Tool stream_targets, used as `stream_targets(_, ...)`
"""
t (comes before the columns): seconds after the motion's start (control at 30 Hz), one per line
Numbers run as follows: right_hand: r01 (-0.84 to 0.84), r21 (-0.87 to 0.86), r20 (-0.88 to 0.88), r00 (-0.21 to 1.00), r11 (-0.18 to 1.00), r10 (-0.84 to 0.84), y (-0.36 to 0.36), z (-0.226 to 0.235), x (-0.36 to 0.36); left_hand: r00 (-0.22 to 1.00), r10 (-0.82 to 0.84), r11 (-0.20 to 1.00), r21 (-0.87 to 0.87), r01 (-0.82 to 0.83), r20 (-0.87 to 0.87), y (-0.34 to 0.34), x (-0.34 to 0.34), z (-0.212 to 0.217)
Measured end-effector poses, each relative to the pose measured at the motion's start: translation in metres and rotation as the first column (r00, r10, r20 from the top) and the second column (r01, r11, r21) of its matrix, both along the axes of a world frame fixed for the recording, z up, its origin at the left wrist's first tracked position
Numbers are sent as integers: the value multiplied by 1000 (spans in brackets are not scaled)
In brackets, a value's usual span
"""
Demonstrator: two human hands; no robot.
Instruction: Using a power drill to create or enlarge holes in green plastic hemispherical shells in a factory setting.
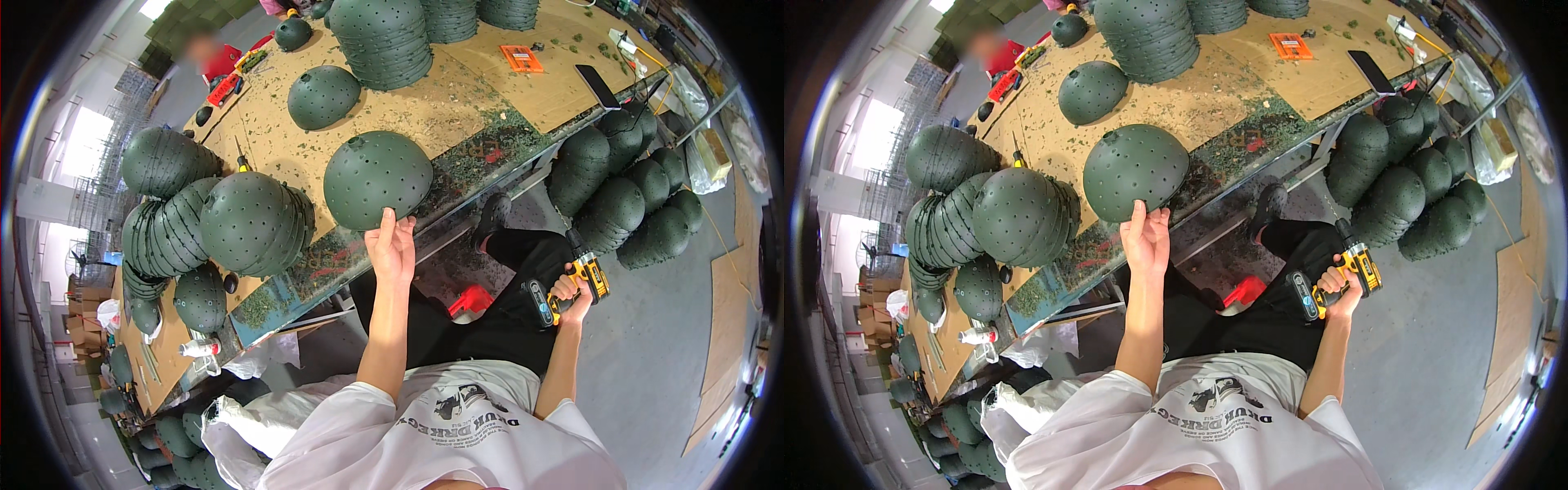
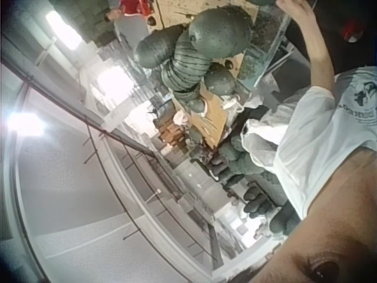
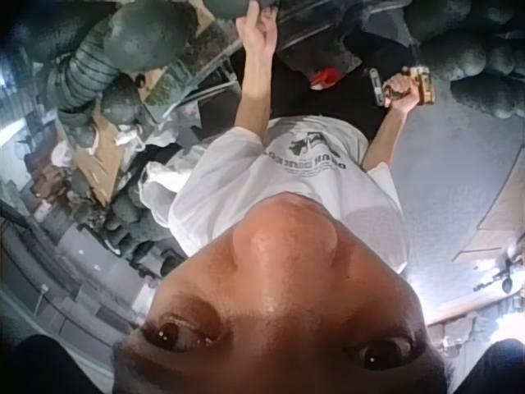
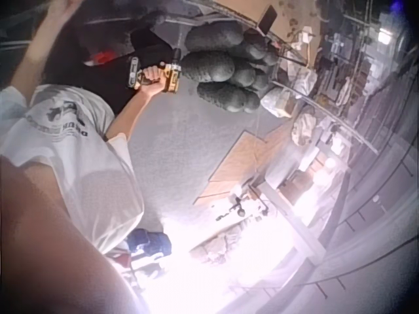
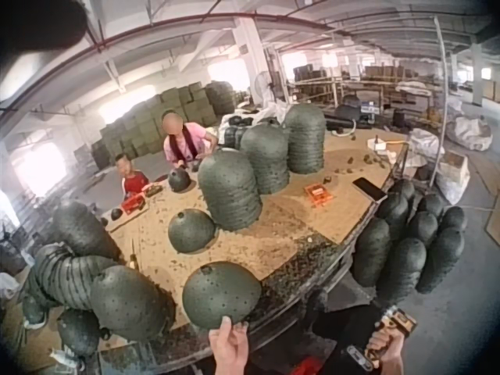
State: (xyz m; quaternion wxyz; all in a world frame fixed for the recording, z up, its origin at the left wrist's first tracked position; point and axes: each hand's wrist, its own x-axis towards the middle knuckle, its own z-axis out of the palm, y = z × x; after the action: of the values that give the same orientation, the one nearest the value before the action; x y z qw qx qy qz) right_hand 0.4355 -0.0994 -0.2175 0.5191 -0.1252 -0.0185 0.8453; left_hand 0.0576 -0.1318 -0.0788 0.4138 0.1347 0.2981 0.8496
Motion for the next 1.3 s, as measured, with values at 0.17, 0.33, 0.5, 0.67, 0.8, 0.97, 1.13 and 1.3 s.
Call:
stream_targets(0.17,3,6,5,1000,1000,-3,0,1,-1,999,14,1000,15,-13,-34,6,-3,3)
stream_targets(0.33,6,0,5,1000,1000,-6,0,-1,0,998,28,999,17,-27,-53,8,-2,8)
stream_targets(0.5,7,-12,-3,1000,1000,-7,0,-1,0,997,49,999,-1,-49,-53,7,-1,7)
stream_targets(0.67,11,-4,20,1000,1000,-11,-1,2,-1,995,70,997,-14,-71,-66,8,0,4)
stream_targets(0.8,17,-8,28,999,1000,-17,-1,2,-2,995,70,996,-43,-74,-77,7,3,4)
stream_targets(0.97,20,-15,36,999,1000,-20,-2,5,-2,996,66,997,-25,-68,-57,10,4,2)
stream_targets(1.13,24,-12,29,999,1000,-24,-2,3,0,996,58,997,-41,-61,-71,7,6,5)
stream_targets(1.3,27,-9,49,998,1000,-26,-2,2,0,996,64,997,-37,-66,-59,7,8,5)
